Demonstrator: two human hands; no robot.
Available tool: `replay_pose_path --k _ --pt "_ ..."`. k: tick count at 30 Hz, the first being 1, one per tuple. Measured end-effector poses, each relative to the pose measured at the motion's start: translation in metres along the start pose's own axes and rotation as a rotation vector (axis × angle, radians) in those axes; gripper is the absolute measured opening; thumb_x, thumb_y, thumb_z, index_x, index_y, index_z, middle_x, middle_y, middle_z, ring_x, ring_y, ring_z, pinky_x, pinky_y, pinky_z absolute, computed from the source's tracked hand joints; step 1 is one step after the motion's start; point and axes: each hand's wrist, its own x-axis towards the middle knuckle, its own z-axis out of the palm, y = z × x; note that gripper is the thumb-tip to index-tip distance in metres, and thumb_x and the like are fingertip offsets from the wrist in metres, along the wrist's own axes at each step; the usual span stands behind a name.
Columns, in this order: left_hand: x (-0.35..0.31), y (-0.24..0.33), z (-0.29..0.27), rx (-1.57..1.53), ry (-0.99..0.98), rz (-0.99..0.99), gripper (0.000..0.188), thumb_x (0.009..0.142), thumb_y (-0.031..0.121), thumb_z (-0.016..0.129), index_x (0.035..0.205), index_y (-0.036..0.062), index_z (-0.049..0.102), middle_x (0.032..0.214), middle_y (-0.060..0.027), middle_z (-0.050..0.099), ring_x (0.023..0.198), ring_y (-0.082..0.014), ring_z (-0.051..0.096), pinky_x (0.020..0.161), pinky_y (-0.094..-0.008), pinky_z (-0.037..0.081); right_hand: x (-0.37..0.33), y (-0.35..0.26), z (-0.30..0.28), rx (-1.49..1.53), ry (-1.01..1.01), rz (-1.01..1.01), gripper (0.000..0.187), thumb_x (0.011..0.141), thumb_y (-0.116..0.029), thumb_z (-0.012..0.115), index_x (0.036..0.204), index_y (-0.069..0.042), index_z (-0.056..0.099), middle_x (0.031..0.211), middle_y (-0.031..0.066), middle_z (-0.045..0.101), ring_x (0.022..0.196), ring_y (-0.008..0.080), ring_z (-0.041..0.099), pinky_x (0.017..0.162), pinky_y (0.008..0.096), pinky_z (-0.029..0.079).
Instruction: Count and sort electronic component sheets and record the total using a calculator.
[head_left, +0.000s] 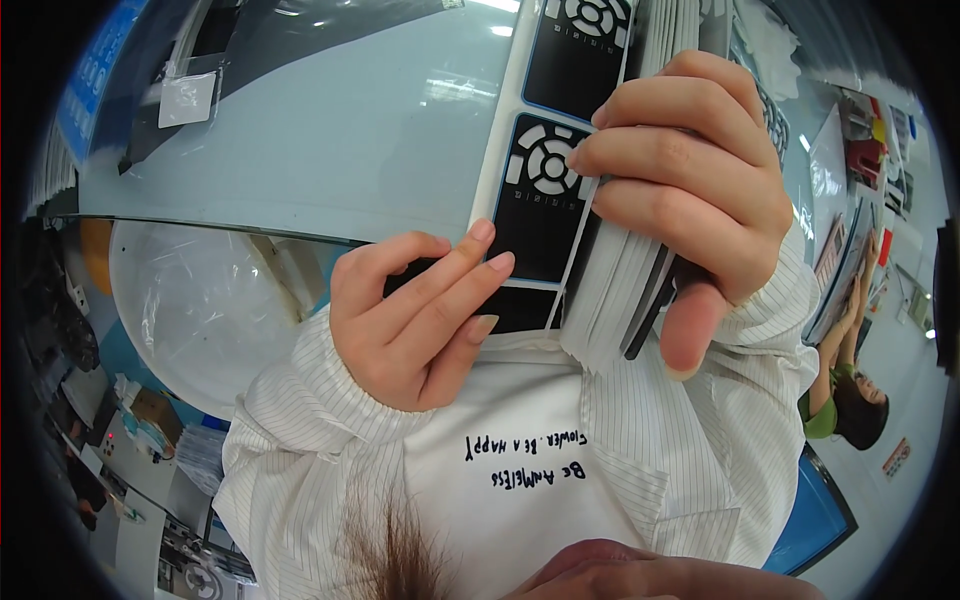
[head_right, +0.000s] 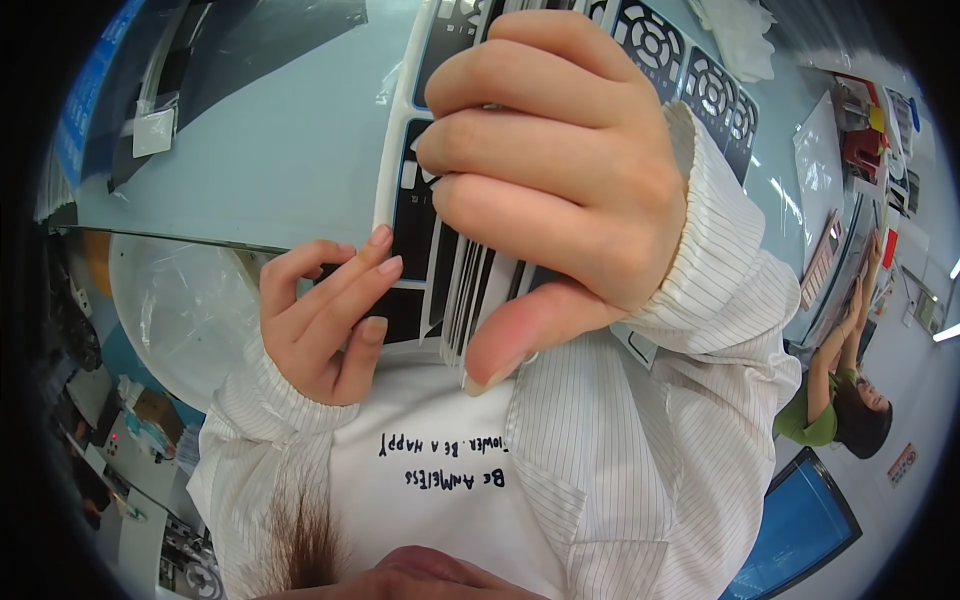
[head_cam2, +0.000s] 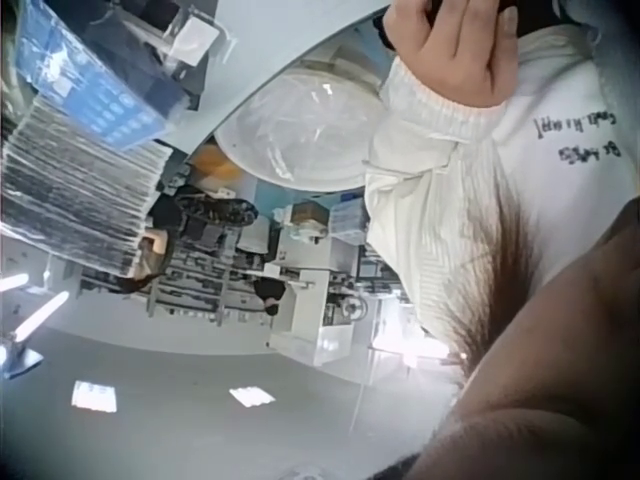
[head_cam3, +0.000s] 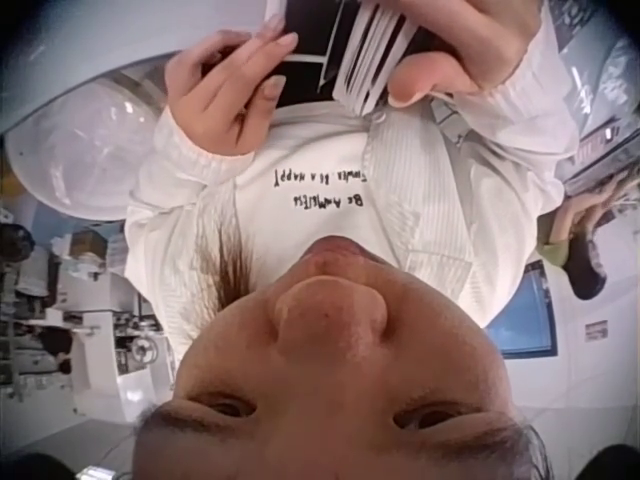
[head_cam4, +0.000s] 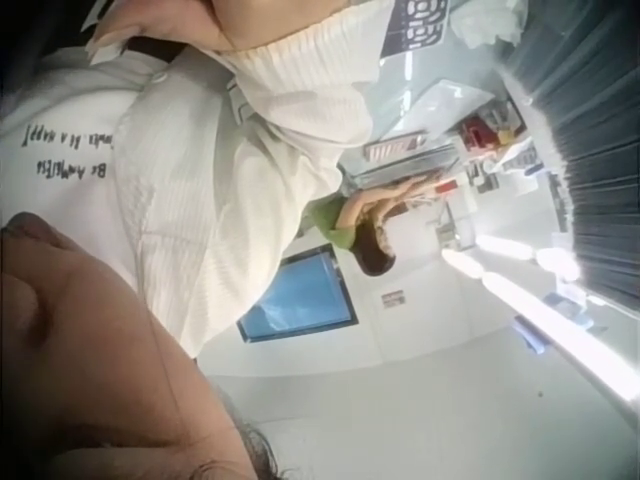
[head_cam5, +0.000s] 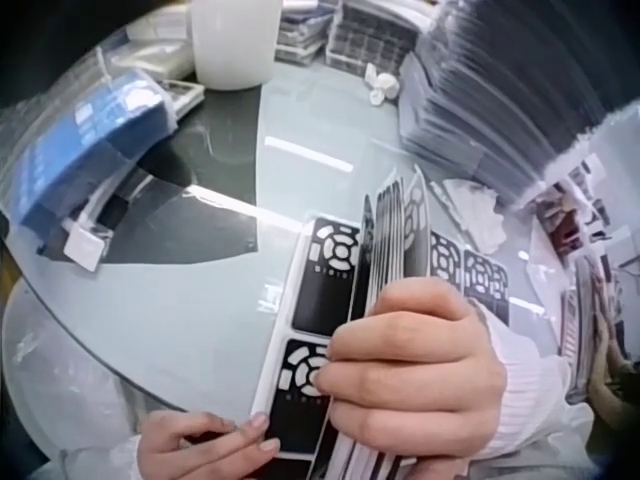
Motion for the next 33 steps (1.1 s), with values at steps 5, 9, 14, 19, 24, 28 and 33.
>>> replay_pose_path --k 5,9,14,19,24,28,33 --pt "0.005 0.008 -0.002 -0.254 -0.071 -0.03 0.038 0.075 0.014 0.069 0.112 0.0064 0.072 0.111 -0.002 0.072 0.094 -0.024 0.06 0.082 -0.0332 0.043 0.001 -0.001 -0.001 -0.003 -0.011 0.013 0.086 0.088 -0.08 0.027 0.078 -0.001 0.061 0.084 0.016 0.069 0.08 0.0324 0.062 0.076 0.0471 0.043" --pt "0.004 0.012 -0.002 -0.078 0.001 -0.017 0.038 0.075 0.012 0.068 0.112 0.0065 0.072 0.114 -0.002 0.072 0.097 -0.0249 0.06 0.082 -0.0327 0.042 -0.002 0.0 -0.001 -0.014 0.001 -0.003 0.086 0.088 -0.079 0.028 0.078 -0.001 0.061 0.084 0.0159 0.068 0.079 0.0322 0.062 0.076 0.0465 0.043" --pt "0.0 0.007 0.002 0.072 0.017 -0.019 0.043 0.071 0.007 0.067 0.113 0.0049 0.071 0.117 -0.0038 0.072 0.094 -0.0244 0.06 0.08 -0.03 0.041 0.0 -0.002 -0.002 -0.004 -0.012 0.01 0.085 0.088 -0.079 0.028 0.077 -0.001 0.061 0.083 0.0157 0.068 0.079 0.0319 0.062 0.075 0.0459 0.043" --pt "-0.007 0.012 -0.003 -0.23 -0.102 -0.187 0.044 0.076 0.005 0.064 0.12 0.0028 0.066 0.123 -0.007 0.069 0.095 -0.0244 0.055 0.08 -0.0319 0.041 -0.001 -0.001 -0.001 -0.002 0.002 -0.003 0.085 0.088 -0.079 0.029 0.077 -0.001 0.061 0.083 0.0156 0.068 0.079 0.0317 0.062 0.075 0.0459 0.043" --pt "-0.008 0.012 -0.007 -0.28 -0.132 -0.254 0.045 0.084 0.004 0.06 0.129 0.001 0.06 0.133 -0.0101 0.064 0.094 -0.024 0.048 0.079 -0.0319 0.041 -0.003 0.001 0.0 -0.002 0.01 -0.008 0.084 0.089 -0.078 0.029 0.077 -0.001 0.061 0.083 0.0154 0.068 0.079 0.0316 0.061 0.075 0.0459 0.043" --pt "-0.011 0.009 -0.006 -0.204 -0.122 -0.18 0.047 0.079 0.002 0.061 0.126 -0.0001 0.062 0.129 -0.0111 0.066 0.087 -0.023 0.05 0.076 -0.0298 0.041 0.0 0.0 -0.002 -0.003 -0.01 0.002 0.084 0.089 -0.078 0.03 0.077 -0.001 0.06 0.082 0.0155 0.067 0.079 0.0316 0.061 0.075 0.0458 0.043" --pt "-0.012 0.009 -0.006 -0.429 -0.193 -0.244 0.045 0.089 0.004 0.057 0.133 -0.0033 0.057 0.137 -0.0129 0.06 0.091 -0.0233 0.047 0.085 -0.0316 0.044 0.0 -0.002 -0.003 -0.01 -0.024 0.028 0.084 0.088 -0.078 0.031 0.077 -0.001 0.06 0.082 0.0154 0.067 0.079 0.0317 0.061 0.075 0.0456 0.043"
